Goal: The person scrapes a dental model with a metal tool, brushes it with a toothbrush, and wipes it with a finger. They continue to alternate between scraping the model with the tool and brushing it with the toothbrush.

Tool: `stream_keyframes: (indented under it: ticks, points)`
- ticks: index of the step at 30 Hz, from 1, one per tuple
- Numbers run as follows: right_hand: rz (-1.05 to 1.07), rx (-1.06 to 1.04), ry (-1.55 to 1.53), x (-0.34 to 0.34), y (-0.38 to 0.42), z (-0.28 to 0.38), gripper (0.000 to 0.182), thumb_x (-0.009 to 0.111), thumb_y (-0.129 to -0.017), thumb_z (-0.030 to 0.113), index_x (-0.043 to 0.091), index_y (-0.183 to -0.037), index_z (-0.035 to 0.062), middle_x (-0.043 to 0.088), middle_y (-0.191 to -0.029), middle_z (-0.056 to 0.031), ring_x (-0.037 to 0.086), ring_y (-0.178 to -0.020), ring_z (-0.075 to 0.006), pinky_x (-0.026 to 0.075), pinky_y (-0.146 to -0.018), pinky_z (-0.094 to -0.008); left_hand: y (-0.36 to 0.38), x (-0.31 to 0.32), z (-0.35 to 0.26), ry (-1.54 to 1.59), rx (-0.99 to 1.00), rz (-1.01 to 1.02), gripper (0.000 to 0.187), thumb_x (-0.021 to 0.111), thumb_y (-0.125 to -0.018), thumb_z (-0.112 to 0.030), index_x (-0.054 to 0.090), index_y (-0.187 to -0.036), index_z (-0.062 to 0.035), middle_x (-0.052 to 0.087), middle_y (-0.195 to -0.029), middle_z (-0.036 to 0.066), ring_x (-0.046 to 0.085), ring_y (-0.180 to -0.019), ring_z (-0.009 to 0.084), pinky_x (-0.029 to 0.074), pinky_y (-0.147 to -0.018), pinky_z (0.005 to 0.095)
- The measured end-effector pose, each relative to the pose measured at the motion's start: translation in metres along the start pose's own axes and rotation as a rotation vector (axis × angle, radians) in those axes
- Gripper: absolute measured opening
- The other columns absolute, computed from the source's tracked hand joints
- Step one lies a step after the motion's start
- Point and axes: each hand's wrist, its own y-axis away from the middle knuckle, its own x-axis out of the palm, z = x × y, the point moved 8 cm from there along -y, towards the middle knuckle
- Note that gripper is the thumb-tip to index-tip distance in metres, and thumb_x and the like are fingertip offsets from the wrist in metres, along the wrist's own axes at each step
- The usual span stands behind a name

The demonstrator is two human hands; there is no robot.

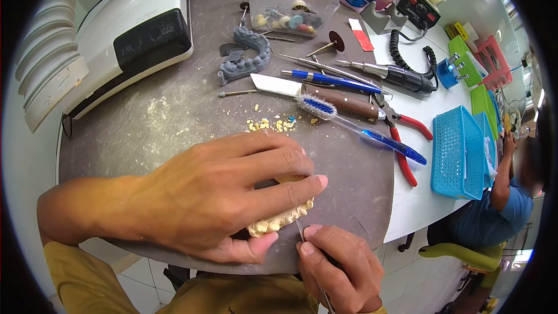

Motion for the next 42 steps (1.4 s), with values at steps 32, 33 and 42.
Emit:
stream_keyframes:
  ticks: [32, 33, 42]
  points:
    - [0.025, -0.187, 0.155, 0.013, 0.014, -0.002, 0.027, 0.076, -0.083, -0.006, 0.071, -0.108, 0.0011, 0.071, -0.108, -0.0170, 0.074, -0.092, -0.0273, 0.063, -0.078, -0.0318, -0.002, -0.006, 0.009, 0.125, 0.079, 0.060, 0.068, 0.074, -0.066, -0.013, 0.068, -0.134, -0.0057, 0.067, -0.121, 0.010, 0.064, -0.123, 0.0344, 0.059, -0.099, 0.0436]
    - [0.029, -0.186, 0.158, 0.013, 0.014, -0.002, 0.027, 0.076, -0.083, -0.006, 0.071, -0.109, 0.0012, 0.071, -0.108, -0.0170, 0.074, -0.092, -0.0273, 0.063, -0.078, -0.0317, -0.002, -0.005, 0.009, 0.143, 0.082, 0.076, 0.069, 0.074, -0.067, -0.013, 0.067, -0.135, -0.0056, 0.066, -0.121, 0.010, 0.063, -0.124, 0.0346, 0.058, -0.100, 0.0440]
    - [-0.008, -0.125, 0.108, 0.009, 0.015, -0.005, 0.032, 0.079, -0.082, -0.005, 0.068, -0.110, 0.0041, 0.072, -0.105, -0.0161, 0.075, -0.089, -0.0286, 0.062, -0.073, -0.0338, -0.001, -0.005, 0.010, 0.171, 0.080, 0.076, 0.068, 0.074, -0.069, -0.013, 0.066, -0.136, -0.0043, 0.066, -0.121, 0.011, 0.063, -0.124, 0.0353, 0.057, -0.102, 0.0455]
